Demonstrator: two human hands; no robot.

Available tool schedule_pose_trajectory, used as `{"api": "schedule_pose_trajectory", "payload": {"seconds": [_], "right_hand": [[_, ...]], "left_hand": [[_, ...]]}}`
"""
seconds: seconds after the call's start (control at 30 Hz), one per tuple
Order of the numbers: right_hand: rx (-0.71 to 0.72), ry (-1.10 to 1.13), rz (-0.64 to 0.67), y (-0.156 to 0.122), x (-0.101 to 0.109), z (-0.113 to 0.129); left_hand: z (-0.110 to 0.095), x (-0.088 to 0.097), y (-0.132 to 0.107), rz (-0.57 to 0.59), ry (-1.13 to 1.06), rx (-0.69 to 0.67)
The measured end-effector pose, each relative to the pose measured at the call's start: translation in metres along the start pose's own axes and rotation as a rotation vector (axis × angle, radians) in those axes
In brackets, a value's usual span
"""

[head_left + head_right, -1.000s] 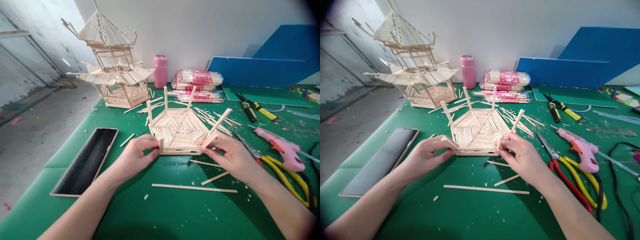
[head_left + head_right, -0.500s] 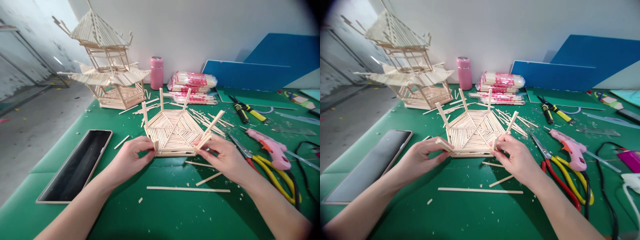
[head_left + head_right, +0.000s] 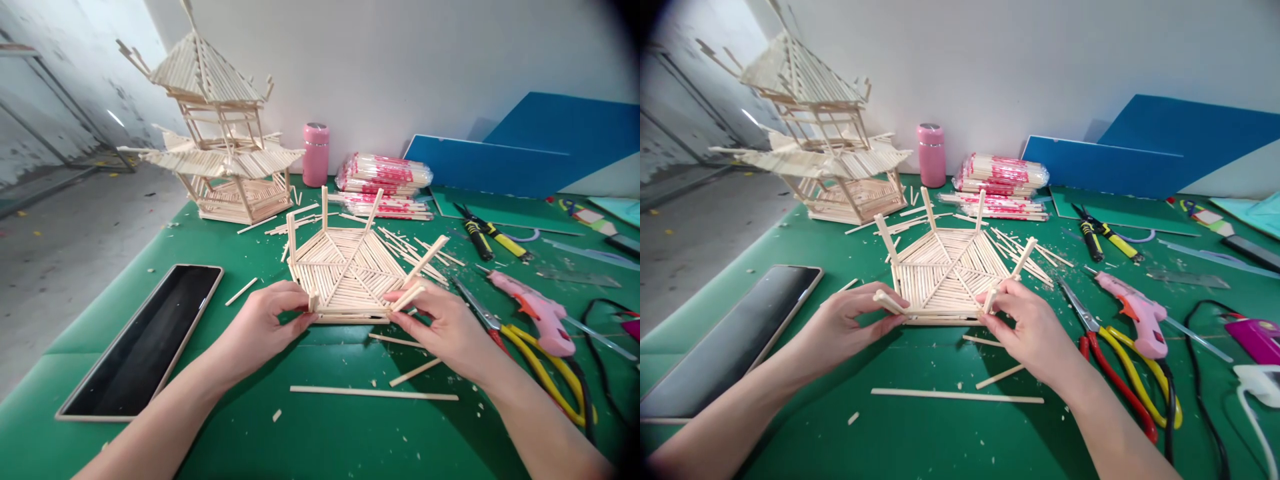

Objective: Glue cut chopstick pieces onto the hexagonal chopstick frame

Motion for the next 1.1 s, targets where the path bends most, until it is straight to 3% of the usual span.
{"api": "schedule_pose_trajectory", "payload": {"seconds": [0.27,0.47,0.53,0.6,0.73,0.87,1.1], "right_hand": [[-0.009,-0.008,-0.017,-0.002,-0.001,0.0],[-0.033,-0.029,-0.026,-0.004,-0.001,-0.001],[-0.032,-0.009,-0.034,-0.005,-0.001,-0.002],[-0.019,0.002,-0.047,-0.007,-0.001,-0.002],[0.025,-0.004,-0.08,-0.007,0.001,-0.001],[0.042,0.034,-0.057,-0.006,0.002,0.003],[0.032,0.059,-0.047,-0.006,0.002,0.004]], "left_hand": [[0.004,-0.005,0.001,-0.024,0.039,0.038],[0.0,0.009,-0.02,-0.12,0.32,0.198],[-0.017,0.003,-0.031,-0.115,0.385,0.134],[-0.043,-0.01,-0.038,-0.132,0.414,-0.046],[-0.077,-0.042,-0.029,-0.164,0.572,-0.295],[-0.08,-0.06,-0.002,-0.149,0.839,-0.268],[-0.077,-0.065,0.012,-0.07,0.903,-0.212]]}}
Point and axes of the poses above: each hand's wrist, its own y-axis towards the middle knuckle, its own x-axis out of the back of the hand, z = x × y, the point moved 6 cm from there along y, towards the middle knuckle, and after that the axes turned 6 degrees about x, right-handed, at the moved point
